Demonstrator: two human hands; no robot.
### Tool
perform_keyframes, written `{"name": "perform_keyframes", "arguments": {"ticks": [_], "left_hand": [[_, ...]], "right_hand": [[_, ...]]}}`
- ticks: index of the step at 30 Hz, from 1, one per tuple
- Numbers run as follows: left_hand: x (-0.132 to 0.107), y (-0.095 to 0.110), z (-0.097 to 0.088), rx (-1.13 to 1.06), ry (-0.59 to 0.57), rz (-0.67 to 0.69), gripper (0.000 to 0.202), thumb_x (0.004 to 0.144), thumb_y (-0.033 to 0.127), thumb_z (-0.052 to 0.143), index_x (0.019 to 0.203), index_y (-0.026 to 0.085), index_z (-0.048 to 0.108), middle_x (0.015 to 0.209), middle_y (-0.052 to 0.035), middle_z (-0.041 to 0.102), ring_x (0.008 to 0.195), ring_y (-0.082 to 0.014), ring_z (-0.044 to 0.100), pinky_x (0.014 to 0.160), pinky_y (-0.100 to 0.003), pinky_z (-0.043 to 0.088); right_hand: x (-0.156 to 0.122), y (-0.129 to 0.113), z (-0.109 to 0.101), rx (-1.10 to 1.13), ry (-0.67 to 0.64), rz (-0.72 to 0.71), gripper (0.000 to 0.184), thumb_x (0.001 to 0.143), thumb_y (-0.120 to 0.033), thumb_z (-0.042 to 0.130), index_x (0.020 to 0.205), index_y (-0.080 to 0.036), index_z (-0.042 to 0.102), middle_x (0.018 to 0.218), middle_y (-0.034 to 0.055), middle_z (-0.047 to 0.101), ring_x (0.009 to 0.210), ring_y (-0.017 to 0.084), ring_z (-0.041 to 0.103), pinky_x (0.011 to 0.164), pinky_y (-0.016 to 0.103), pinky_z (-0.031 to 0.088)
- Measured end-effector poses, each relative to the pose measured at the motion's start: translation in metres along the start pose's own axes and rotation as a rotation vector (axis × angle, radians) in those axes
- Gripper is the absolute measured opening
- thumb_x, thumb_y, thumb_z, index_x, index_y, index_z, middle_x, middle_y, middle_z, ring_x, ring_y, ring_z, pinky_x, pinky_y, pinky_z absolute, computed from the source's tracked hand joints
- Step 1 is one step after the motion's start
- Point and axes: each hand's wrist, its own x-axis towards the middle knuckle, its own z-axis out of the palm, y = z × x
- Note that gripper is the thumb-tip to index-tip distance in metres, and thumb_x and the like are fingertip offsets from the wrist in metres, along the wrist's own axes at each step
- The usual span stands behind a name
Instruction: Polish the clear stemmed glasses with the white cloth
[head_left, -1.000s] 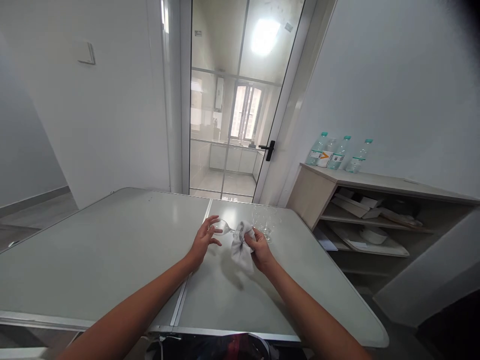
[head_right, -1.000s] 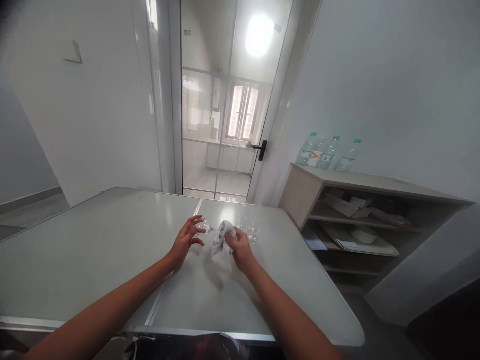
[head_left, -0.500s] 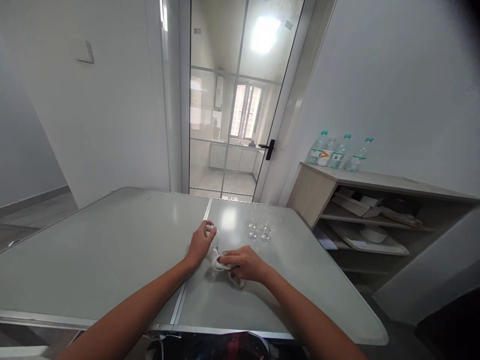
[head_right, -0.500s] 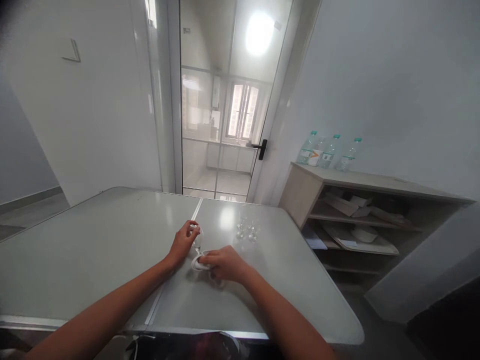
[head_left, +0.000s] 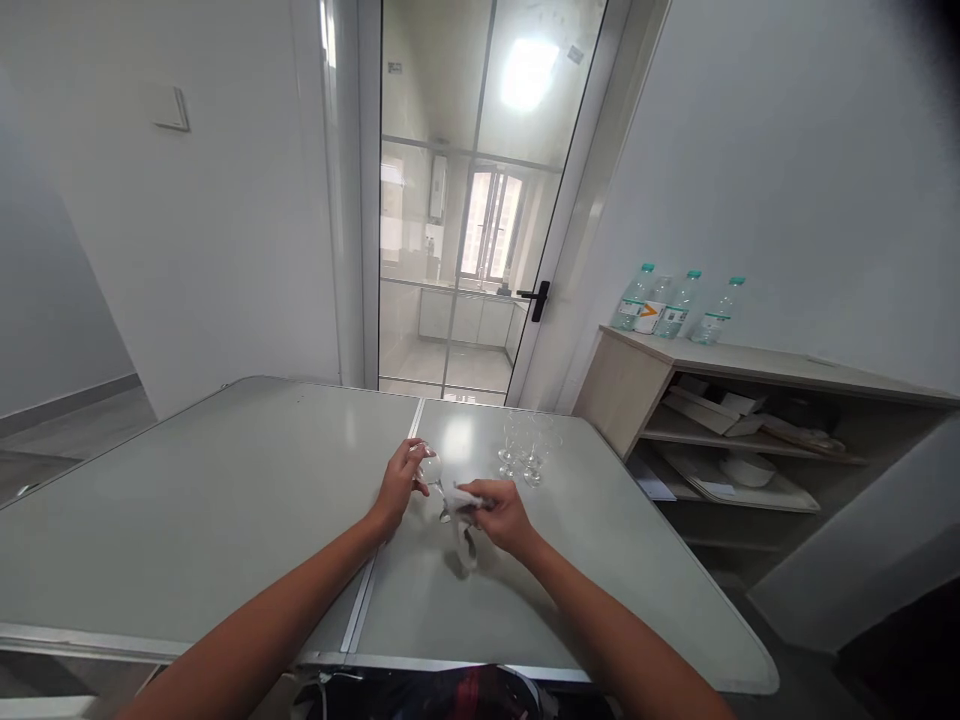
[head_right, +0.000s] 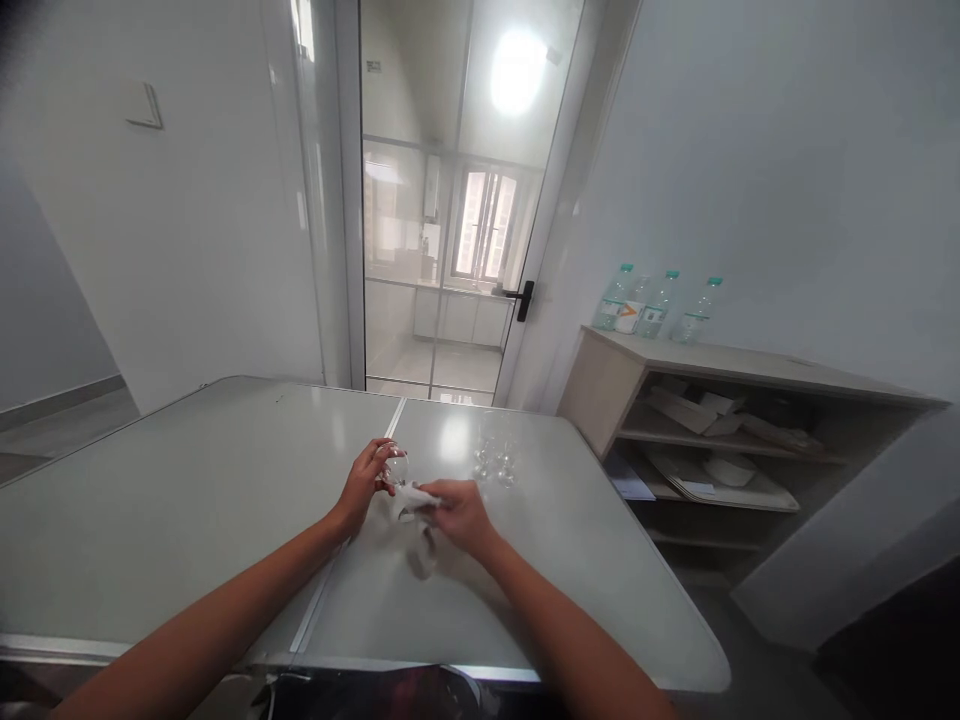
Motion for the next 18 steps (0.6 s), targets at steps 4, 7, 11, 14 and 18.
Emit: {"name": "perform_keyframes", "arguments": {"ticks": [4, 7, 11, 14, 18], "left_hand": [[-0.001, -0.002, 0.0, -0.042, -0.012, -0.021, 0.047, 0.088, 0.059, 0.059, 0.117, 0.023, 0.063, 0.111, -0.0092, 0.067, 0.064, -0.0119, 0.051, 0.047, -0.024, 0.053], [-0.001, -0.002, 0.0, -0.069, -0.021, -0.034, 0.048, 0.087, 0.058, 0.06, 0.118, 0.023, 0.063, 0.111, -0.0089, 0.066, 0.062, -0.0106, 0.05, 0.047, -0.025, 0.054], [-0.003, 0.001, 0.002, -0.13, -0.051, -0.016, 0.046, 0.088, 0.055, 0.061, 0.121, 0.023, 0.064, 0.12, -0.0093, 0.062, 0.072, -0.0124, 0.055, 0.055, -0.028, 0.06], [-0.003, 0.004, 0.002, -0.195, -0.052, 0.039, 0.043, 0.091, 0.052, 0.06, 0.124, 0.025, 0.062, 0.123, -0.0084, 0.057, 0.08, -0.0131, 0.056, 0.067, -0.032, 0.063], [-0.003, 0.006, 0.002, -0.257, -0.057, 0.084, 0.04, 0.094, 0.05, 0.058, 0.127, 0.027, 0.056, 0.127, -0.0074, 0.054, 0.087, -0.0145, 0.057, 0.072, -0.034, 0.064]], "right_hand": [[0.005, 0.006, -0.003, 0.317, 0.165, 0.263, 0.019, 0.075, -0.036, 0.079, 0.079, -0.018, 0.076, 0.058, -0.0027, 0.058, 0.046, 0.011, 0.046, 0.043, 0.024, 0.039], [0.008, 0.013, -0.004, 0.481, 0.251, 0.353, 0.028, 0.073, -0.043, 0.083, 0.075, -0.018, 0.071, 0.055, -0.0041, 0.054, 0.045, 0.01, 0.044, 0.041, 0.022, 0.037], [0.011, 0.019, -0.002, 0.712, 0.304, 0.457, 0.037, 0.072, -0.048, 0.086, 0.085, -0.018, 0.07, 0.064, -0.0022, 0.062, 0.051, 0.011, 0.05, 0.046, 0.022, 0.041], [0.011, 0.017, 0.003, 0.807, 0.216, 0.516, 0.041, 0.074, -0.053, 0.084, 0.092, -0.019, 0.07, 0.072, 0.0018, 0.069, 0.062, 0.017, 0.061, 0.057, 0.026, 0.049], [0.008, 0.007, 0.012, 0.854, 0.106, 0.522, 0.045, 0.077, -0.058, 0.079, 0.094, -0.017, 0.071, 0.076, 0.0057, 0.073, 0.073, 0.023, 0.069, 0.064, 0.031, 0.053]]}}
